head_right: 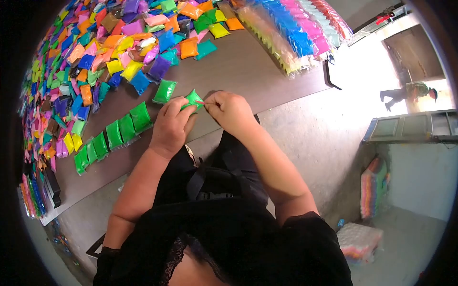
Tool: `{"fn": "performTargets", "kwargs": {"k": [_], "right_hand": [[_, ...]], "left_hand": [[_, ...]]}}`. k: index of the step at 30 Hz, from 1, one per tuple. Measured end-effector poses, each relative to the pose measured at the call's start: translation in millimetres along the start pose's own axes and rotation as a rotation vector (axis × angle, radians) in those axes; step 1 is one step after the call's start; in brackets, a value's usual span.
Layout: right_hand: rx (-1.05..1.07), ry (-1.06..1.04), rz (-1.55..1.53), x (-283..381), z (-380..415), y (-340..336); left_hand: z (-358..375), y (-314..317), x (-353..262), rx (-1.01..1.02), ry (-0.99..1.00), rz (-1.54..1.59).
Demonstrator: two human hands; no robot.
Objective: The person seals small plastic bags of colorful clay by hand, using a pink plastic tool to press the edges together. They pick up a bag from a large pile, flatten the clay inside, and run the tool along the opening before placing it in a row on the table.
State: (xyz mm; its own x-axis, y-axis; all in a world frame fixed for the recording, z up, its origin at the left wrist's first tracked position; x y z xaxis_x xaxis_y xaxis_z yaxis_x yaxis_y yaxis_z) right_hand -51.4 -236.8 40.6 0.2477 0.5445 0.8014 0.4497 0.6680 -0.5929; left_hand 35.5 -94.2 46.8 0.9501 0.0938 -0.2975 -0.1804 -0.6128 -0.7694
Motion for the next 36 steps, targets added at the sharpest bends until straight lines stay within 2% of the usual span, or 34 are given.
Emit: {"fn": "performTargets", "kwargs": {"k": [3,5,8,9,11,14,15,17,21,23,24,26,27,29,30,32,33,35,36], "right_hand": [[-0.112,-0.006,0.011,-9.7,-1.3,-11.7],[-0.168,-0.218,-0.012,2.3,-5.4,-13.5],[-0.105,-0.251,0.132,1.6,-13.0,4.7],[-0.105,-0.25,0.131,1.7,-17.0,2.4],[-0.118,-0.06,0.249,-6.0,-28.8,-6.7],[-0.11,-0.189,0.182,4.0,-28.0,-2.6],[-0.107,-0.187,0.181,5.9,-29.1,-0.9],[-0.041,-0.089,0.377,4.9,-33.2,5.2],[-0.075,-0.106,0.276,2.7,-40.7,-4.5],[0.025,-0.238,0.231,19.4,-31.7,5.5],[0.025,-0.235,0.23,16.2,-32.4,7.4],[-0.071,-0.066,0.343,-3.9,-42.5,3.4],[-0.072,-0.069,0.342,-8.1,-43.1,4.3],[-0.226,-0.122,0.1,-14.1,-40.7,-5.7],[-0.217,-0.122,0.096,-13.4,-38.9,-5.8],[-0.273,-0.106,0.028,-13.2,-33.5,-10.1],[-0.268,-0.104,0.023,-12.9,-33.3,-9.7],[-0.289,-0.117,-0.002,-12.3,-32.8,-11.3],[-0.289,-0.111,-0.007,-13.3,-32.6,-10.9]], "left_hand": [[1.3,1.1,0.0,-0.064,0.087,-0.056],[0.2,0.1,0.6,-0.065,0.087,-0.055],[0.9,1.3,3.4,-0.082,0.086,-0.042],[1.1,0.9,3.1,-0.081,0.086,-0.042],[-1.3,-1.4,2.4,-0.1,0.085,-0.025],[-1.0,-0.6,5.0,-0.113,0.069,0.002],[-1.1,0.0,5.1,-0.111,0.066,0.003],[-2.2,0.2,4.2,-0.115,0.066,-0.015],[-3.8,-1.7,5.0,-0.097,0.057,0.004],[-4.3,-3.9,3.0,-0.125,0.07,0.042],[-2.8,-3.3,2.4,-0.123,0.07,0.044],[-2.9,-1.6,3.0,-0.115,0.079,-0.008],[-1.5,-1.2,4.5,-0.116,0.079,-0.011],[2.1,1.3,7.4,-0.074,0.087,0.02],[1.5,-3.0,4.2,-0.07,0.079,0.017],[1.2,-9.2,4.0,-0.011,-0.065,0.108],[4.4,-12.8,1.7,-0.006,-0.07,0.105],[12.9,-18.4,12.3,-0.039,-0.326,0.327],[13.0,-21.0,14.2,-0.032,-0.328,0.325]]}}
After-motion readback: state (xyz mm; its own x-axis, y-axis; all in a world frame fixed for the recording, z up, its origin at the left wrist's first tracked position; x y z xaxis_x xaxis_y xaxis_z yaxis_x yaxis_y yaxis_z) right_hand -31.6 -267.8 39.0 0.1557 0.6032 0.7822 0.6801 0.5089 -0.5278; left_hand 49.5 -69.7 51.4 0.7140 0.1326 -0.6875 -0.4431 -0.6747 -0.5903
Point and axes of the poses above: each hand's wrist, its own z-axis away from the middle knuckle, its own y-axis out of the palm, x = y × z, the point moved 6 cm from there along -z, towards the middle knuckle, and after that the axes turned 4 degrees about -z, right-handed, at the moved point
